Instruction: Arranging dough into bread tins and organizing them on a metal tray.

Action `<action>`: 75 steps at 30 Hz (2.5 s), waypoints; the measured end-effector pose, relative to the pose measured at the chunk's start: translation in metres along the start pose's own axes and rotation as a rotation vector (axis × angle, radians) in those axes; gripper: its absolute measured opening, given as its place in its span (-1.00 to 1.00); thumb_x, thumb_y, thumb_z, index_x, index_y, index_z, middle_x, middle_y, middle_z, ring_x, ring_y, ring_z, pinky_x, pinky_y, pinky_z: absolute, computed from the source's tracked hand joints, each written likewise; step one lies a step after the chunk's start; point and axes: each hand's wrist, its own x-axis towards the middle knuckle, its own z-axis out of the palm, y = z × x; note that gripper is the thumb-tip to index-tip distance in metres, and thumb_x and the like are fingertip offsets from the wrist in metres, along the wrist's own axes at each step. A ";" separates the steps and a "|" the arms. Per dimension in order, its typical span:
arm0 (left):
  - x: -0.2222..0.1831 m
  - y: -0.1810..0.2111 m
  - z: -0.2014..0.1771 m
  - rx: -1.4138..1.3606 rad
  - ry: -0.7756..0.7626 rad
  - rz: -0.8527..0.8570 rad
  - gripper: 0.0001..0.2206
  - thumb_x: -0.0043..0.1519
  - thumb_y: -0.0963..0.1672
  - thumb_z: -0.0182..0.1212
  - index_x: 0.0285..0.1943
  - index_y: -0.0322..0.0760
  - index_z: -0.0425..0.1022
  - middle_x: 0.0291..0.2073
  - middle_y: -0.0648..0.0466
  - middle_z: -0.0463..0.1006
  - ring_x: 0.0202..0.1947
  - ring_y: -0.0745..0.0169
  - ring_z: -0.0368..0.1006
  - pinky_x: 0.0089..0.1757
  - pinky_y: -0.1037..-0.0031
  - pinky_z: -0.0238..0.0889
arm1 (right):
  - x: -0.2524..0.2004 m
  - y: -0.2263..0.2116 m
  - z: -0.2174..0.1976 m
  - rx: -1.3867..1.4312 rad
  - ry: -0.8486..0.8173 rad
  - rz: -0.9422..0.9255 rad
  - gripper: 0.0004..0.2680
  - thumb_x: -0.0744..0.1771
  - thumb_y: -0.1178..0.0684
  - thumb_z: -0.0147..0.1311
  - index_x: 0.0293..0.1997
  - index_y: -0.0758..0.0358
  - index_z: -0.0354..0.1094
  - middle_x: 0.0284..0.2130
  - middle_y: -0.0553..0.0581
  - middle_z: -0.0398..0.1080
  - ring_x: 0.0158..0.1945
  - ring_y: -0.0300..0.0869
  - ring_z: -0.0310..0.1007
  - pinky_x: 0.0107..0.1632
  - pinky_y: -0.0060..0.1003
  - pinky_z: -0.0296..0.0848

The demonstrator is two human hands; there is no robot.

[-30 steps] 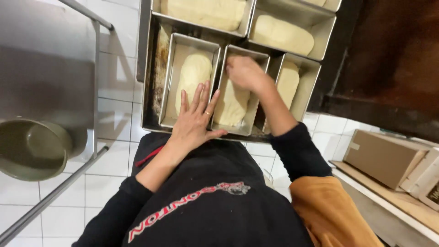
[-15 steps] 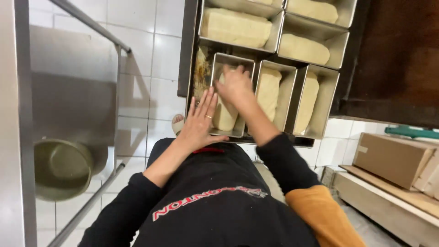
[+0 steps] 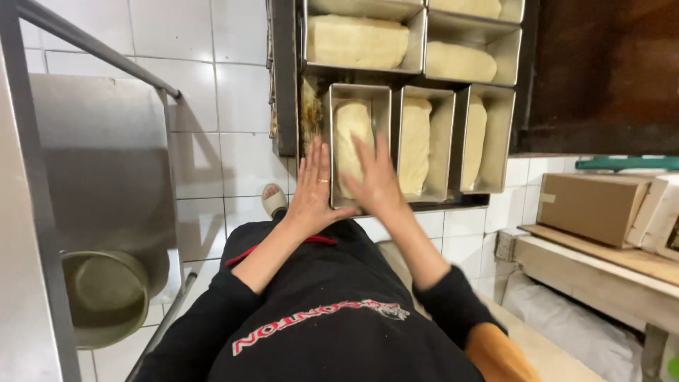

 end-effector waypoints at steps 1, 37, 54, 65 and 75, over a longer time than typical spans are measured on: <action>0.004 -0.001 0.003 0.002 0.009 0.000 0.36 -0.13 0.17 0.59 0.64 -0.36 -0.46 0.58 -0.30 -0.43 0.57 -0.36 -0.43 0.39 -0.17 -0.41 | 0.002 0.003 0.008 -0.002 0.001 -0.009 -0.44 0.28 0.03 0.27 0.46 0.11 0.12 0.33 0.75 -0.10 0.32 0.65 0.07 0.27 0.30 0.30; -0.001 0.041 0.020 0.044 0.017 -0.067 0.31 -0.11 0.13 0.63 0.61 -0.45 -0.36 0.55 -0.42 -0.29 0.52 -0.54 -0.30 0.36 -0.24 -0.25 | 0.023 0.021 -0.048 -0.144 -0.836 -0.110 -0.67 0.38 -0.18 -0.21 0.14 0.08 0.43 0.00 0.36 0.51 0.17 0.29 0.43 0.24 0.15 0.36; 0.008 0.037 0.017 0.151 -0.008 -0.173 0.33 -0.09 0.17 0.56 0.64 -0.37 -0.45 0.57 -0.33 -0.36 0.56 -0.39 -0.38 0.34 -0.26 -0.27 | 0.087 0.046 -0.016 -0.138 -0.788 -0.132 -0.63 0.41 -0.16 -0.23 0.32 0.11 0.32 0.09 0.43 0.45 0.22 0.32 0.38 0.29 0.19 0.32; 0.014 0.046 0.011 0.081 -0.009 -0.205 0.28 -0.03 0.15 0.53 0.64 -0.36 -0.47 0.58 -0.31 -0.39 0.56 -0.36 -0.44 0.34 -0.23 -0.38 | 0.120 0.027 -0.041 -0.087 -0.632 -0.102 -0.70 0.42 -0.07 -0.25 0.08 0.22 0.43 -0.07 0.45 0.49 0.14 0.28 0.44 0.21 0.20 0.33; 0.004 0.042 0.017 0.089 0.026 -0.191 0.30 -0.06 0.18 0.55 0.65 -0.35 -0.42 0.59 -0.28 -0.35 0.57 -0.34 -0.38 0.36 -0.24 -0.33 | 0.161 0.077 0.019 -0.129 -0.491 -0.108 -0.68 0.39 -0.07 -0.26 0.05 0.27 0.43 -0.13 0.43 0.50 0.06 0.29 0.48 0.09 0.23 0.41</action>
